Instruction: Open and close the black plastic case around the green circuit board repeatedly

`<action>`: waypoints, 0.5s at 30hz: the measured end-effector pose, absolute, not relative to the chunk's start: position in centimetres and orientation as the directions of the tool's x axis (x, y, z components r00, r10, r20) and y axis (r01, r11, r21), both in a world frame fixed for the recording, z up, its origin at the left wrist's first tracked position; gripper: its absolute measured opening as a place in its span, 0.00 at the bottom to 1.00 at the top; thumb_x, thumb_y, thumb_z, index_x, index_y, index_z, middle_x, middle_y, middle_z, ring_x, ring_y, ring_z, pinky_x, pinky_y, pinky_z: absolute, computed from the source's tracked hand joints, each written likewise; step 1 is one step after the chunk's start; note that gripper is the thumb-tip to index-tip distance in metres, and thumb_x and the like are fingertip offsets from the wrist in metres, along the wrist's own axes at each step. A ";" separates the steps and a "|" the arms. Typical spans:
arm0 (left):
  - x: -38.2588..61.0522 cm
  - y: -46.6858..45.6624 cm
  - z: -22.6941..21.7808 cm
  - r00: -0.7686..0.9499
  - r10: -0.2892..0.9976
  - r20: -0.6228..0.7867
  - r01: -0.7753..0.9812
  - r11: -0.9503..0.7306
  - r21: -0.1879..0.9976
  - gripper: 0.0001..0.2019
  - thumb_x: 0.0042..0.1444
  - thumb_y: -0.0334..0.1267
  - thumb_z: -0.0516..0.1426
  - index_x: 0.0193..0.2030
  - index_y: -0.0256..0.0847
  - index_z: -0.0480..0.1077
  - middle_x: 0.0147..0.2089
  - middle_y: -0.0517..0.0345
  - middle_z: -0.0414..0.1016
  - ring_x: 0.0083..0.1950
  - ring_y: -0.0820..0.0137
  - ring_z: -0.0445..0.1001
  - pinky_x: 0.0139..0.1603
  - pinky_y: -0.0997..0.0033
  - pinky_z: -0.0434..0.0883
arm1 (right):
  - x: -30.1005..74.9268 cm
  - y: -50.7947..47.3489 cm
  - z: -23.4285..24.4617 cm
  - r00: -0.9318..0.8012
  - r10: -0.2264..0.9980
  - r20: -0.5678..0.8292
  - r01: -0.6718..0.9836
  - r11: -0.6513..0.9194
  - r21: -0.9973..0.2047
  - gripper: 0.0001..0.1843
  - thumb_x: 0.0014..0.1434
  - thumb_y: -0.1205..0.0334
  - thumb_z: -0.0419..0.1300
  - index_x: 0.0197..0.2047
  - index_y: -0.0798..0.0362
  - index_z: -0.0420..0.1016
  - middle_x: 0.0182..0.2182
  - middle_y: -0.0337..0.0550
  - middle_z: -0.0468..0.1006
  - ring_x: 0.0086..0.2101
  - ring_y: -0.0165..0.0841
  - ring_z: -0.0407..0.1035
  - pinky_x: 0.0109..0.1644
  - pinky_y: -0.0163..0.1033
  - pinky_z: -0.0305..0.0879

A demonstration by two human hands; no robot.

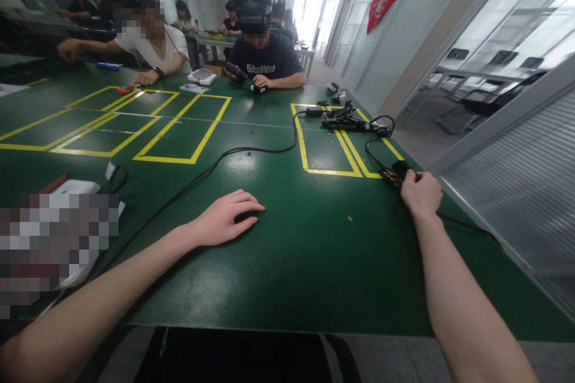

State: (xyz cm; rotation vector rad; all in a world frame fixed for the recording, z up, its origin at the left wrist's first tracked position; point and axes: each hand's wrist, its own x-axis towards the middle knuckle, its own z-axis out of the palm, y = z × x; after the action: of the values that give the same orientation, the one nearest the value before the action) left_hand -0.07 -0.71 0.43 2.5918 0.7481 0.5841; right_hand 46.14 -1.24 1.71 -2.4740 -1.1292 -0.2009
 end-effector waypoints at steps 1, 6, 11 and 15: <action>-0.1 -0.7 0.4 0.774 0.567 0.283 0.410 -0.788 0.458 0.12 0.68 0.36 0.56 0.53 0.41 0.77 0.51 0.50 0.79 0.53 0.61 0.76 0.56 0.58 0.75 | 45.9 -1.3 1.9 0.701 0.661 0.268 0.712 -0.623 -0.324 0.26 0.69 0.60 0.46 0.54 0.72 0.77 0.38 0.69 0.75 0.36 0.48 0.69 0.39 0.48 0.60; -0.1 -0.7 0.3 0.773 0.561 0.296 0.408 -0.797 0.446 0.10 0.68 0.37 0.56 0.50 0.42 0.78 0.51 0.52 0.79 0.52 0.63 0.76 0.56 0.59 0.75 | 45.1 -1.7 2.7 0.790 0.583 0.191 0.604 -0.685 -0.408 0.24 0.68 0.62 0.52 0.60 0.67 0.75 0.40 0.62 0.77 0.36 0.44 0.68 0.42 0.45 0.62; 0.0 -0.7 0.2 0.775 0.559 0.294 0.407 -0.798 0.444 0.10 0.68 0.37 0.56 0.50 0.42 0.79 0.50 0.51 0.79 0.52 0.62 0.76 0.56 0.58 0.75 | 45.0 -1.9 2.7 0.805 0.560 0.196 0.583 -0.682 -0.441 0.23 0.65 0.66 0.53 0.60 0.61 0.76 0.39 0.57 0.77 0.36 0.44 0.68 0.44 0.46 0.62; 0.0 -0.8 0.3 0.774 0.563 0.290 0.410 -0.794 0.448 0.10 0.68 0.37 0.56 0.49 0.42 0.79 0.51 0.51 0.79 0.52 0.62 0.76 0.55 0.58 0.75 | 45.4 -1.8 2.6 0.789 0.585 0.190 0.607 -0.693 -0.388 0.22 0.65 0.61 0.55 0.55 0.63 0.80 0.39 0.60 0.77 0.37 0.45 0.69 0.42 0.46 0.63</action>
State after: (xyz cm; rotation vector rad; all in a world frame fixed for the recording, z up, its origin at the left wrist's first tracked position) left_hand -0.03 -0.78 0.27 2.6063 0.7431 0.5901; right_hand 45.42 -1.76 2.63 -2.5440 -0.8963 -0.0706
